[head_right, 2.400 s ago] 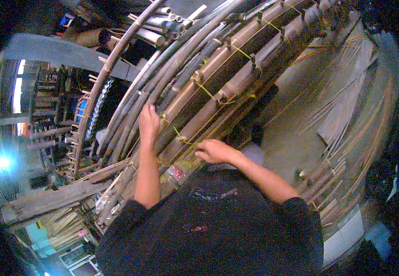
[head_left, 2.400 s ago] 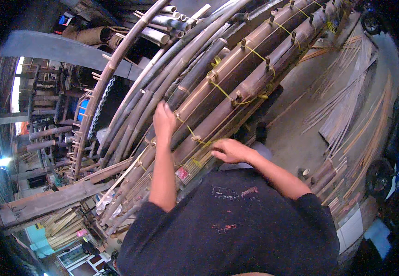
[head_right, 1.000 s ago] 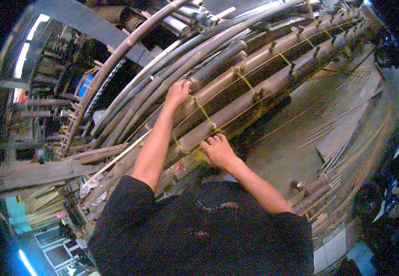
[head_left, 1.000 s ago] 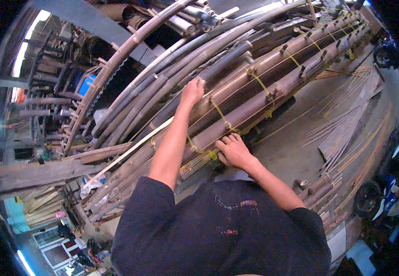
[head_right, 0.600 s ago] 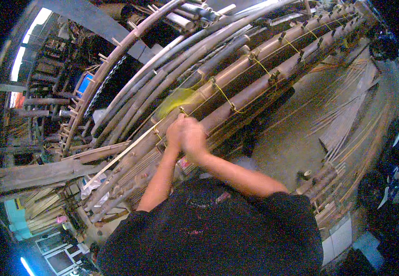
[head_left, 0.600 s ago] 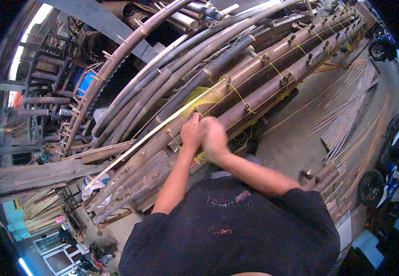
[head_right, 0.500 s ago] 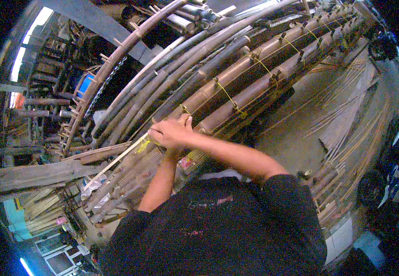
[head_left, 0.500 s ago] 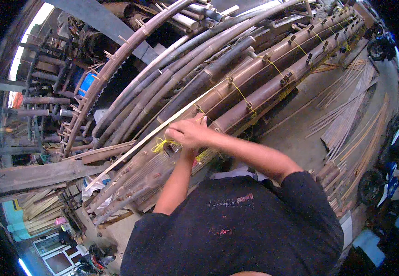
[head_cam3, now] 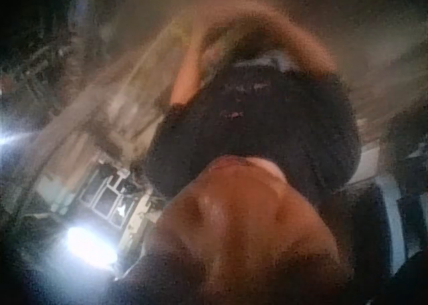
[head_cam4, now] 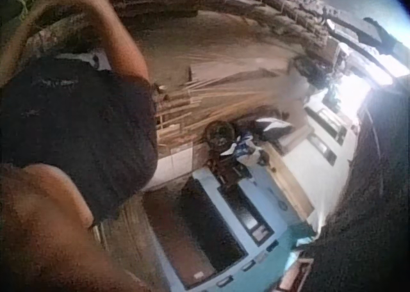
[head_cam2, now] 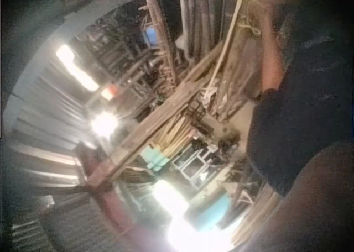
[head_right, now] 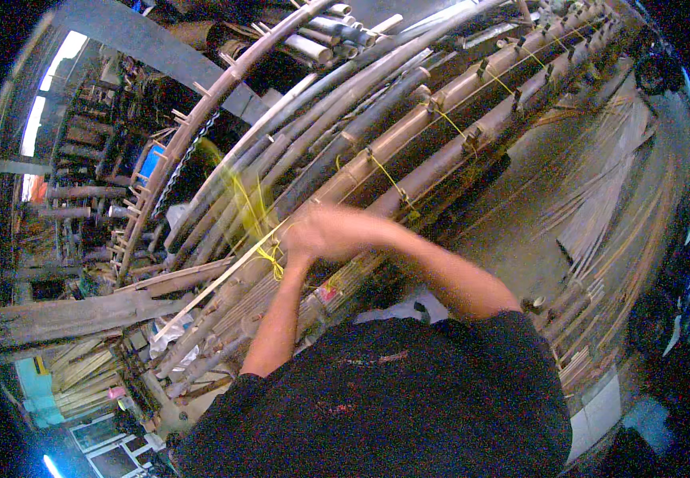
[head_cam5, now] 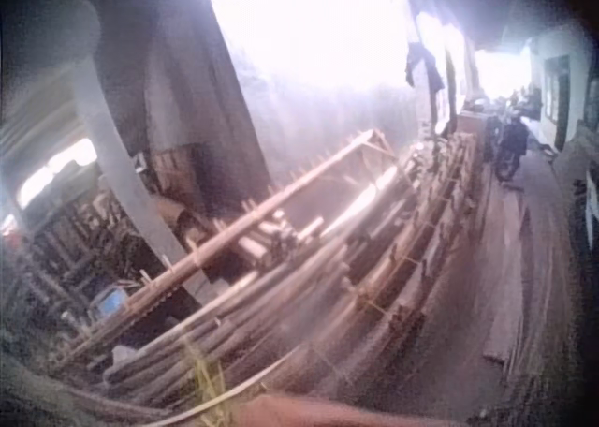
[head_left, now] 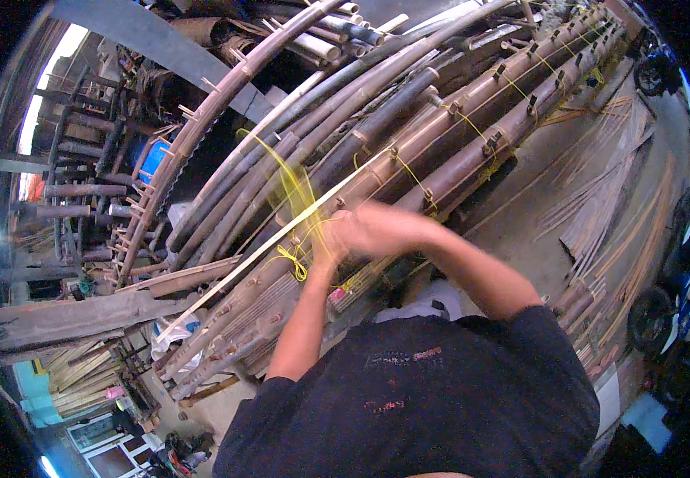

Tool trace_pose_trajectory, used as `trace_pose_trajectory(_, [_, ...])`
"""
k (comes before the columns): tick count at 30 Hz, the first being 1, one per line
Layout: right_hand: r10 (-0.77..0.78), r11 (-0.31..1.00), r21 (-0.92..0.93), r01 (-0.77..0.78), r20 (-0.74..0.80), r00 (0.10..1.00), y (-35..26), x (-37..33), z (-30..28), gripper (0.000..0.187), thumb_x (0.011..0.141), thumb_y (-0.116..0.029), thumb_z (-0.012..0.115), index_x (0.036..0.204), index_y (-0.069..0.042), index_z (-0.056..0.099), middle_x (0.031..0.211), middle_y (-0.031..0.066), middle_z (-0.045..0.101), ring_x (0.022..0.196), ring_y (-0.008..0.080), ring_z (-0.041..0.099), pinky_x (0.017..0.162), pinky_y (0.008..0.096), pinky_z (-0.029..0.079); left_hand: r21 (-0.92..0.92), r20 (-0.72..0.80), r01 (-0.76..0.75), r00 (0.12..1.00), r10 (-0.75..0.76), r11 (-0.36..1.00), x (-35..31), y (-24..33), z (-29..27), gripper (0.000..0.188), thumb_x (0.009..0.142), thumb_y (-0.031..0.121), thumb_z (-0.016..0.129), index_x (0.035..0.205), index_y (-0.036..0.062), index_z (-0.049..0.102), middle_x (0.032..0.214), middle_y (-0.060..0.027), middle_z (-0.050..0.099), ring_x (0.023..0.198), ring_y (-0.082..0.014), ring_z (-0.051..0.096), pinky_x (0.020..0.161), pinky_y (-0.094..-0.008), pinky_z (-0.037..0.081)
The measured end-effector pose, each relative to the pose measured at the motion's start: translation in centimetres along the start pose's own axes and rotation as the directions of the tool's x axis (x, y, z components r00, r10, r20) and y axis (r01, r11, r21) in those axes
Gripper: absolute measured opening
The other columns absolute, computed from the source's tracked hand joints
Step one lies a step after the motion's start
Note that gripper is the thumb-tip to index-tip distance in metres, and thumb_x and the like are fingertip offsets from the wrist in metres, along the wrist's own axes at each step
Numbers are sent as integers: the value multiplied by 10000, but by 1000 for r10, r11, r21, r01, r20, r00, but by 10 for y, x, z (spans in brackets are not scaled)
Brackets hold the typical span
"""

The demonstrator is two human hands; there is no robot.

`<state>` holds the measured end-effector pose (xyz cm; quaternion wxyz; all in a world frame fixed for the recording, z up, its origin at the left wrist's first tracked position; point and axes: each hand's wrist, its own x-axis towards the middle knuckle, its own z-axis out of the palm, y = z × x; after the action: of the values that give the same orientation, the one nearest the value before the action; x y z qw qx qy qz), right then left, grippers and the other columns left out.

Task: The person sits on the floor and gathers thin wooden strips, then ties them to a curved bamboo frame using yellow string. The person repeatedly wraps and knots the string to secure the strips in place.

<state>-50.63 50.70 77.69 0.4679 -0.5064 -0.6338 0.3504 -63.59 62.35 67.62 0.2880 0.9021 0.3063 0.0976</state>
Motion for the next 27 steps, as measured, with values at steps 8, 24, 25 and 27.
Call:
trace_pose_trajectory(8, [215, 953, -195, -232, -102, 971, 83, -93, 109, 383, 939, -315, 529, 716, -20, 630, 709, 191, 614, 765, 383, 605, 838, 436, 477, -427, -139, -43, 990, -19, 903, 47, 39, -37, 245, 943, 261, 554, 999, 57, 675, 849, -158, 682, 838, -324, 674, 728, -387, 503])
trace_pose_trajectory(24, [484, 646, 712, -276, -103, 869, 77, -58, 216, 275, 934, -296, 566, 1043, -45, 583, 974, 108, 635, 899, 254, 596, 824, 397, 475, 314, 214, 187, 941, -262, 931, -22, -60, -103, 298, 931, 263, 496, 1006, 0, 614, 1018, -255, 648, 997, -431, 603, 841, -522, 471])
trace_pose_trajectory(25, [657, 236, 966, -106, -78, 750, 73, -49, 222, 272, 942, -302, 553, 1017, -42, 581, 958, 96, 634, 881, 232, 591, 813, 379, 478, 230, 274, 118, 945, -181, 966, -48, -74, -91, 260, 918, 227, 517, 998, -3, 609, 1023, -263, 640, 992, -438, 599, 835, -529, 468])
trace_pose_trajectory(27, [928, 83, 906, 414, -221, 299, 58, -10, 222, 247, 962, -277, 494, 867, -61, 565, 872, 76, 624, 790, 192, 577, 752, 341, 480, 139, 248, 57, 964, -91, 989, -72, -93, -62, 230, 893, 176, 553, 1026, -6, 598, 1032, -269, 632, 982, -446, 595, 836, -526, 470])
